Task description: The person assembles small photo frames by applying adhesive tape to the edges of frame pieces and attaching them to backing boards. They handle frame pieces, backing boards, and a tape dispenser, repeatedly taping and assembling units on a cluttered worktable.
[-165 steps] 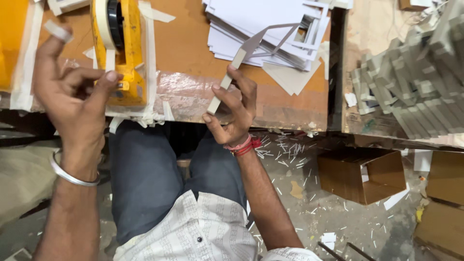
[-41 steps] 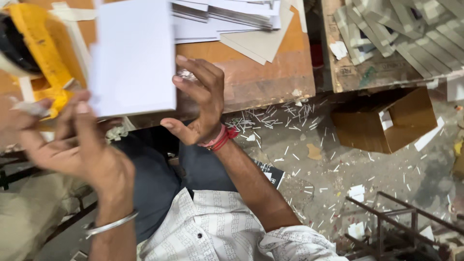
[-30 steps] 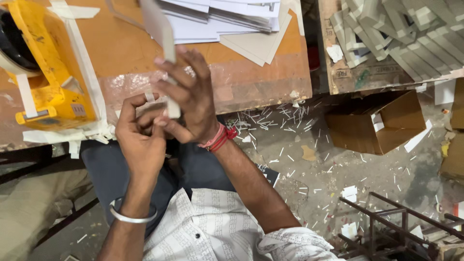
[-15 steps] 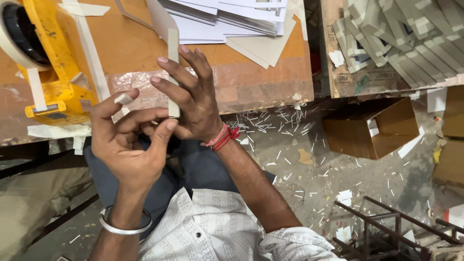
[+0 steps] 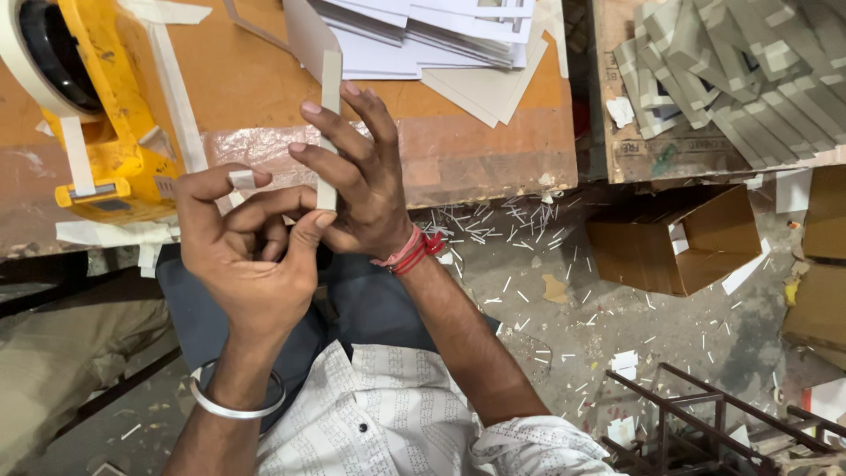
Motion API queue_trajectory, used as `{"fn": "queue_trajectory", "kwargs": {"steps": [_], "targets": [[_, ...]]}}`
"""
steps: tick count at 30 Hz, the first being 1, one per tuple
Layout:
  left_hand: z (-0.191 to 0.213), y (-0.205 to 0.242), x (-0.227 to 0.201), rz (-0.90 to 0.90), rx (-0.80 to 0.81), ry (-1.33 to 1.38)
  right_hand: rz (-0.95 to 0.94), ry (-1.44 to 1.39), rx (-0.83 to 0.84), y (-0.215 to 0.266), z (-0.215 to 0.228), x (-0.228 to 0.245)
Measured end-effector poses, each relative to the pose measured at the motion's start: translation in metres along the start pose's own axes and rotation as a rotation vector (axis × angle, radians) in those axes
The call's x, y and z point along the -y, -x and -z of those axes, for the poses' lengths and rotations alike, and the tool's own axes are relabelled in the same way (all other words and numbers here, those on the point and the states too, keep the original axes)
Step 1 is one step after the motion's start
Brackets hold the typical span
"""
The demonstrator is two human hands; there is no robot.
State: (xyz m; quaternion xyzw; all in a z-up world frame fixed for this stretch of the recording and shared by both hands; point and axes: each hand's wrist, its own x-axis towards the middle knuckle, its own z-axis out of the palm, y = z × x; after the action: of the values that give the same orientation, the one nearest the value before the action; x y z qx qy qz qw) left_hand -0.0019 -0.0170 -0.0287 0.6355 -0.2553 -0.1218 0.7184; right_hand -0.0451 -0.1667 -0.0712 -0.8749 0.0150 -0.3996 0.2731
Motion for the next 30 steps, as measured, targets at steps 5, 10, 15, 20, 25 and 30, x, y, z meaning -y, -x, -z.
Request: {"fn": "queue_trajectory", "kwargs": {"steps": [5,10,15,20,25,30], "targets": [[-0.002,0.001,0.0,-0.011,-0.021,-0.053,-0.004,0.021,-0.009,-0.004,0.005,0.0],[0.0,0.001,-0.005,-0.035,-0.006,-0.107,-0.004,0.006,-0.024,-0.005,0.005,0.004],[-0.003,-0.005,-0.011,-0.058,0.026,-0.101,-0.019,0.038,-0.051,-0.005,0.006,0.004],[-0.003,0.0,-0.014,-0.119,-0.01,-0.206,-0.017,0.062,-0.063,-0.003,0.003,0.003],[-0.007,0.006,-0.01,-0.185,0.028,-0.222,-0.022,0.032,-0.051,-0.002,0.004,0.004],[-0.009,0.002,-0.006,-0.243,0.037,-0.238,-0.005,0.007,-0.077,-0.003,0.003,0.0]]}}
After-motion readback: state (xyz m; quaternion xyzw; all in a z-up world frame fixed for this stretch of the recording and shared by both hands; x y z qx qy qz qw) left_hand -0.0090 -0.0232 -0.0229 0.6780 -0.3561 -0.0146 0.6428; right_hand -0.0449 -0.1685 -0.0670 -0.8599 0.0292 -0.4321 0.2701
